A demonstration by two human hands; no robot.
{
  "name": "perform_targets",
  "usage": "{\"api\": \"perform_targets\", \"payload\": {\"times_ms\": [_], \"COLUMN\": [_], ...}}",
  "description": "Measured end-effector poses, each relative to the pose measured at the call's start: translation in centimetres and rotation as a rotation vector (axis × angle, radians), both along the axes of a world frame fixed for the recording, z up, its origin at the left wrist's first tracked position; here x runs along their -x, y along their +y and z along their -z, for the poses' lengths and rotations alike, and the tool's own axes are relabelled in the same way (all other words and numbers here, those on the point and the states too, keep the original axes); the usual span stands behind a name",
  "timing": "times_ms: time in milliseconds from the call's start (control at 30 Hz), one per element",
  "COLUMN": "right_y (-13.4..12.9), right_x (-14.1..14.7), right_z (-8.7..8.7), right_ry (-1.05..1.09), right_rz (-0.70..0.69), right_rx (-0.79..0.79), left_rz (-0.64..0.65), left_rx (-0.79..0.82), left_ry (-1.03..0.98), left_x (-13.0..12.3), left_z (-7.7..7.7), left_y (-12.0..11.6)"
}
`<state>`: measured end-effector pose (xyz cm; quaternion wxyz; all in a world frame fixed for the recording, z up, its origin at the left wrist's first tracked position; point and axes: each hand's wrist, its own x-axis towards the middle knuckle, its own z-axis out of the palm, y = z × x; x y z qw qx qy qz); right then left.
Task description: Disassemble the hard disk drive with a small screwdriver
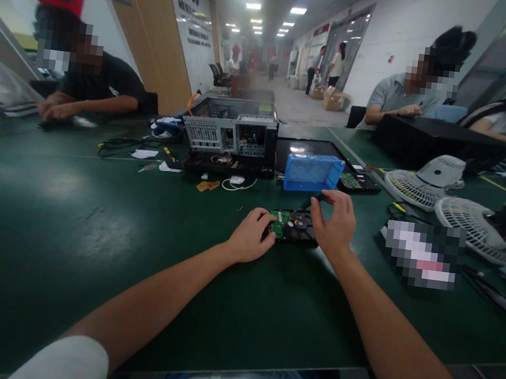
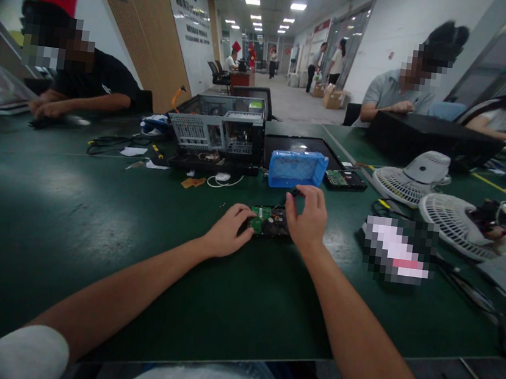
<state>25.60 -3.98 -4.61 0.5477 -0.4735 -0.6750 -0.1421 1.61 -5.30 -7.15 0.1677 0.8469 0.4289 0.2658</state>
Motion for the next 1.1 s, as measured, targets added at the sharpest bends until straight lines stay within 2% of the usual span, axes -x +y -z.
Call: {"api": "perform_targets", "payload": {"times_ms": [367, 667, 1100], "right_y": [0.23, 0.0, -0.16], "right_x": [0.06, 0.2, 0.33], "right_z": [0.24, -0.06, -0.17], "right_ry": [0.015, -0.008, 0.015], "right_rz": [-0.049, 0.014, -0.002], "right_rx": [-0.012, -0.007, 0.035], "left_rz": [0.004, 0.006, -0.008], "left_rx": [0.005, -0.028, 0.013], "left_ry": [0.004, -0.003, 0.004], "left_x": [0.05, -0.1, 0.04], "left_z": [-0.16, 0.26, 0.05], "left_y": [0.01, 0.16, 0.03]}}
